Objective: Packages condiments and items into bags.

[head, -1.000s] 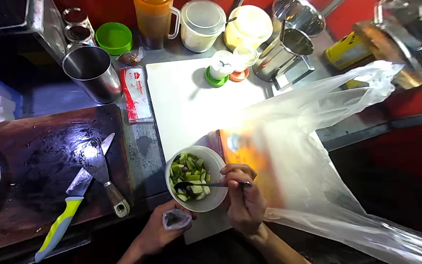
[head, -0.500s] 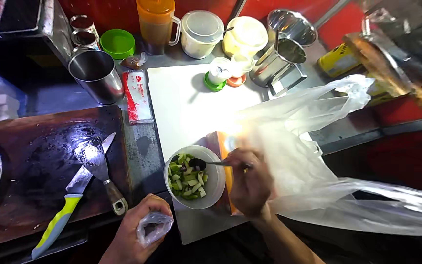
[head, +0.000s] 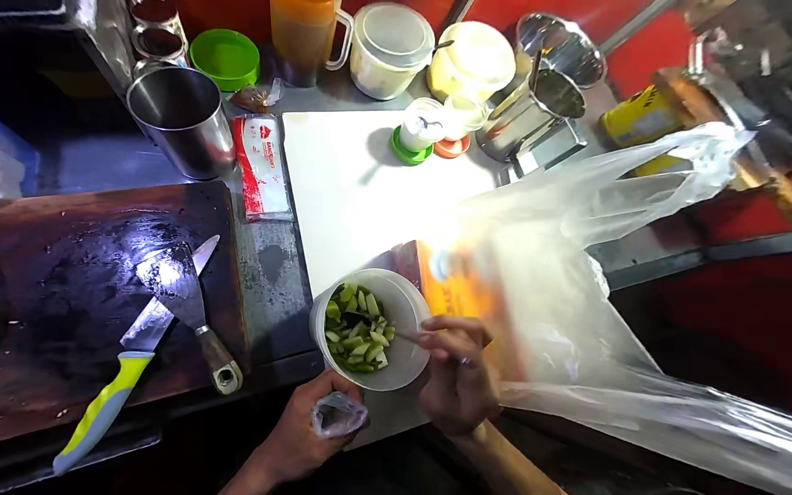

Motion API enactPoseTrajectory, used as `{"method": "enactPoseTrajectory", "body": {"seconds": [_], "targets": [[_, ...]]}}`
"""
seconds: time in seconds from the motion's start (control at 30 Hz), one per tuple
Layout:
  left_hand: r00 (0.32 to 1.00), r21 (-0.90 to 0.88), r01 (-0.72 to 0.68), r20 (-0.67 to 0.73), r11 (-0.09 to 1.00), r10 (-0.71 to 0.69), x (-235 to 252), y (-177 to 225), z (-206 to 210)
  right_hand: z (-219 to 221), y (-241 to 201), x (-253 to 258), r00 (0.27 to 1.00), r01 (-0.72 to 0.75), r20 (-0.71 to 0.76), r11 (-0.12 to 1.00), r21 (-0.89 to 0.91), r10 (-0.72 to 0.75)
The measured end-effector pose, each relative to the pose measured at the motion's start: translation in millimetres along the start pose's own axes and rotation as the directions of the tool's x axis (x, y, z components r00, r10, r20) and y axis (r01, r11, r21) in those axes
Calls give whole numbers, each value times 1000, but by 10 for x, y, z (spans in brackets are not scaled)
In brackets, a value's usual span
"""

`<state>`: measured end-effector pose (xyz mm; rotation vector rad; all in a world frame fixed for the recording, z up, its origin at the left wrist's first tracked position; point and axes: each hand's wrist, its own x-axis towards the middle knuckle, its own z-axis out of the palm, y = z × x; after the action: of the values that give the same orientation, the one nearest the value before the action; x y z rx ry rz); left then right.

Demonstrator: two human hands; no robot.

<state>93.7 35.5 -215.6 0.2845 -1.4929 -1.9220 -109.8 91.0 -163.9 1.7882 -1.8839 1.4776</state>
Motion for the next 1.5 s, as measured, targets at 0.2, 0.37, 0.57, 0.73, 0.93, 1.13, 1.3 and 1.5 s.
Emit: {"method": "enactPoseTrajectory", "body": {"seconds": [0.2, 0.37, 0.57, 0.73, 0.93, 1.13, 1.3, 1.5], "targets": [[1000, -67, 18, -8, 998, -19, 2, -20, -5, 23, -31, -10, 998, 11, 65, 999, 45, -14], [999, -155, 45, -12, 987, -47, 6, -23, 9, -52, 69, 55, 996, -89, 29, 980, 179, 85], [998, -152, 67, -3, 986, -68, 24, -11, 5, 55, 1, 23, 985, -175, 33, 949, 263, 172], [998, -99, -47, 40, 994, 52, 11, 180, -81, 50, -83, 370, 857, -456, -56, 805, 380, 512], [983, 134, -135, -103, 982, 149, 168, 715, -186, -77, 69, 639, 767, -544, -70, 705, 456, 637], [954, 512, -43, -235, 858, 187, 459, 830, 13, -348, 27, 999, 787, -475, -126, 723, 502, 604], [929, 764, 98, -301, 637, 217, 674, 779, 187, -526, -197, 1386, 821, -463, -80, 740, 488, 566], [899, 874, 160, -321, 458, 298, 848, 713, 386, -438, -457, 1513, 886, -458, -5, 875, 158, 464]]}}
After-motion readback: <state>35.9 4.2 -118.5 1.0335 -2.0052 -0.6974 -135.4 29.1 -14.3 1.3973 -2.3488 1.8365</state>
